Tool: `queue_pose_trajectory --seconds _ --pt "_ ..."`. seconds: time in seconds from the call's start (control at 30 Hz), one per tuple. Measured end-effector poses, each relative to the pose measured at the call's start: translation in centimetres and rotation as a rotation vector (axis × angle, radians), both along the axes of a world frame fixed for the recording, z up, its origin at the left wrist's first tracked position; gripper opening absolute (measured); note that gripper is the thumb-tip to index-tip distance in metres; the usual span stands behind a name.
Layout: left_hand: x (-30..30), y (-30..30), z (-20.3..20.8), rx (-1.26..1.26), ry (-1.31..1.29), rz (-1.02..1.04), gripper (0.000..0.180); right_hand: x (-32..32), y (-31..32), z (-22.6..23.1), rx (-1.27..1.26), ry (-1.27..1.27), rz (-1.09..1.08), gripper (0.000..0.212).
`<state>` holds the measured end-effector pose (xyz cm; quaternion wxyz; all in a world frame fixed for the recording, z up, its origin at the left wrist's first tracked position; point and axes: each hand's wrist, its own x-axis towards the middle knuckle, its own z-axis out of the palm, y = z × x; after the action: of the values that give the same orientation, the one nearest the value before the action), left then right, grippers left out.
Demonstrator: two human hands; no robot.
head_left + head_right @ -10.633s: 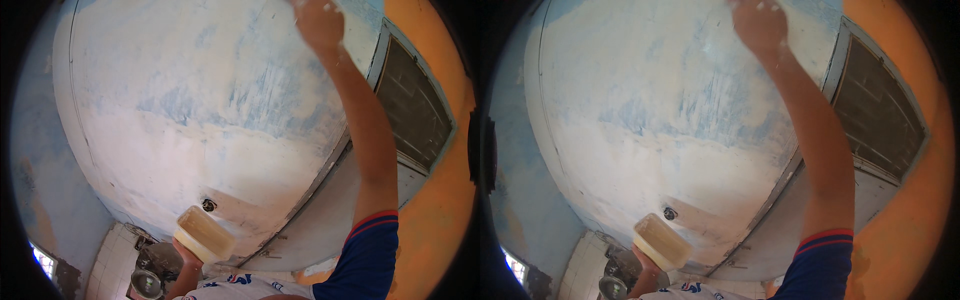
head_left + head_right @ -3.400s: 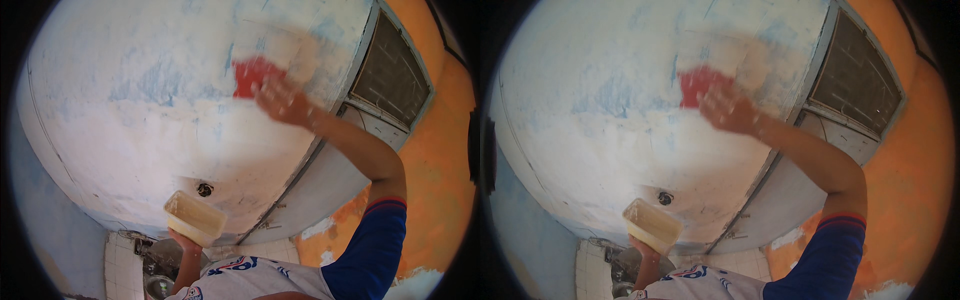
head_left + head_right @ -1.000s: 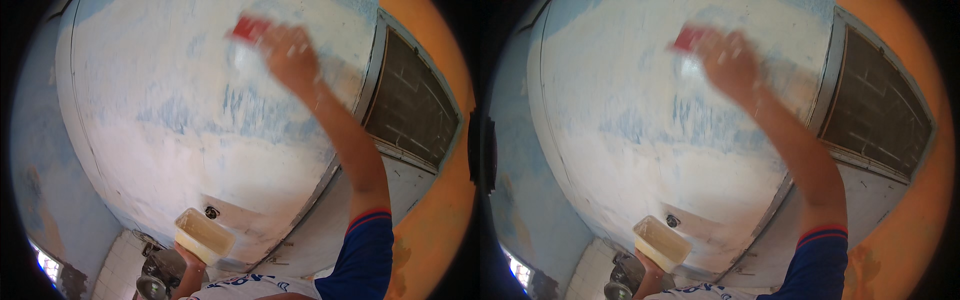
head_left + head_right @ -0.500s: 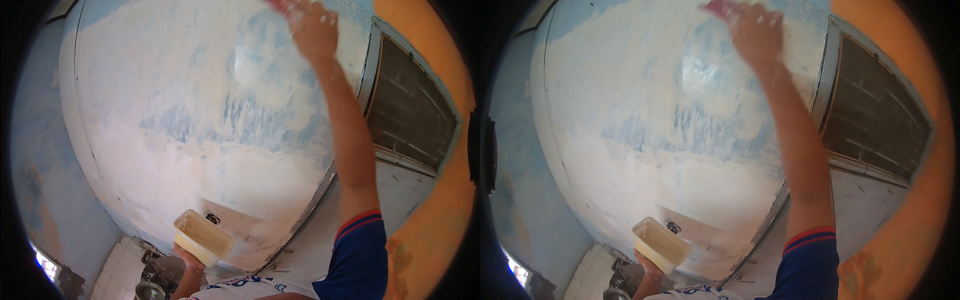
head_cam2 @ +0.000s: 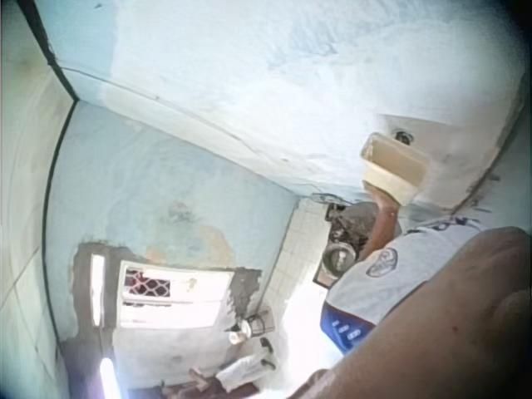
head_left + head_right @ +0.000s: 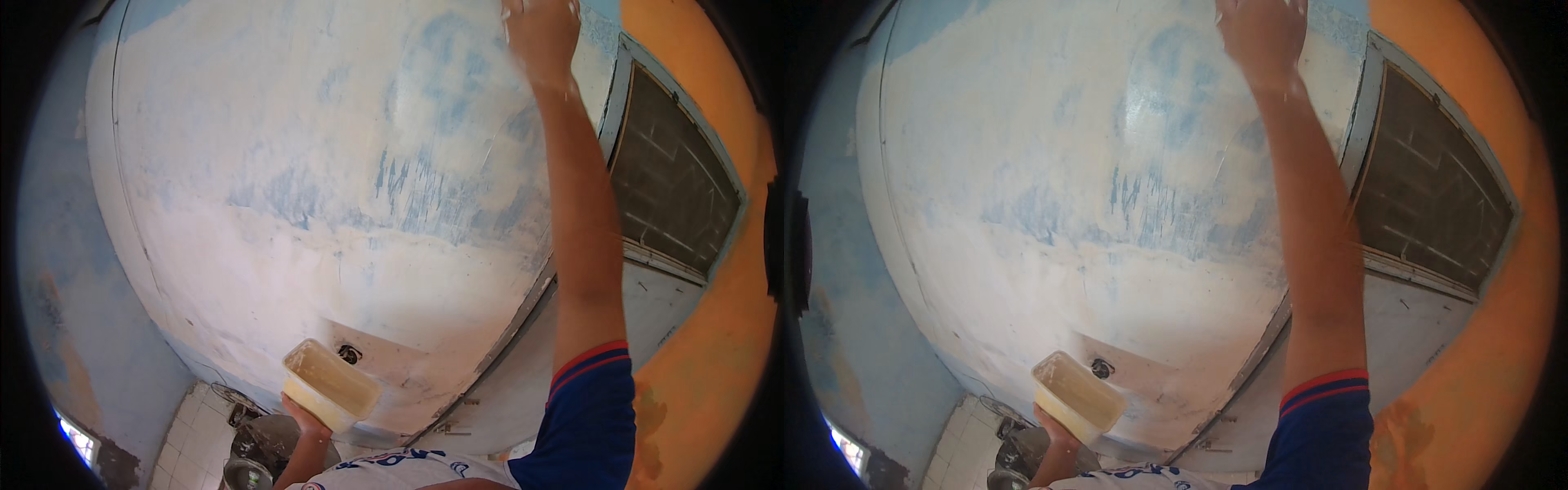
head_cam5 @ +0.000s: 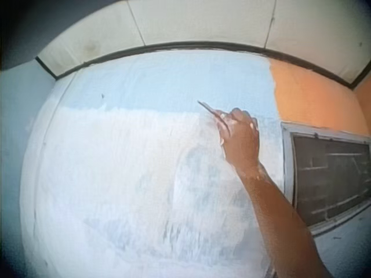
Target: The person applies plaster to a section of the ceiling using a spreader while holding a container of the material.
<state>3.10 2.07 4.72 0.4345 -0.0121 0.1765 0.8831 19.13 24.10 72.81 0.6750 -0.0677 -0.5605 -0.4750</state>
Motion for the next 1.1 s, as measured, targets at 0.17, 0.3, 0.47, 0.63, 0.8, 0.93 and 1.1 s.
queue_pose_trajectory --seconds 0.17,0.3,0.47,0.63,0.8,0.93,1.1 --pt "-0.2 -0.6 1.1 0.019 0.037 -0.031 0.077 -1.3 4.3 -3.3 0.065 -0.14 -0.477 0.031" --pt "-0.4 -1.1 0.1 0.021 0.019 -0.044 0.077 -4.1 4.5 -21.9 0.135 -0.367 -0.231 0.044" --pt "-0.6 -1.5 -0.6 0.029 -0.005 -0.07 0.077 -2.6 0.8 -31.9 -0.073 -0.656 0.082 0.042" --pt "-1.8 -2.1 -2.3 0.035 -0.001 -0.055 0.077 -1.3 -1.4 -21.0 -0.172 -0.357 0.156 0.041" --pt "-2.3 -1.8 -2.4 0.025 -0.005 -0.04 0.08 -1.8 1.9 -23.0 0.01 -0.409 -0.214 0.047" --pt "-2.0 -2.1 -1.3 0.018 -0.026 -0.057 0.082 -1.8 1.7 -35.4 -0.057 -0.713 -0.119 0.038" --pt "-2.4 -3.0 -1.6 0.077 -0.03 -0.097 0.083 -0.5 0.3 -36.8 -0.007 -0.65 0.011 0.041"
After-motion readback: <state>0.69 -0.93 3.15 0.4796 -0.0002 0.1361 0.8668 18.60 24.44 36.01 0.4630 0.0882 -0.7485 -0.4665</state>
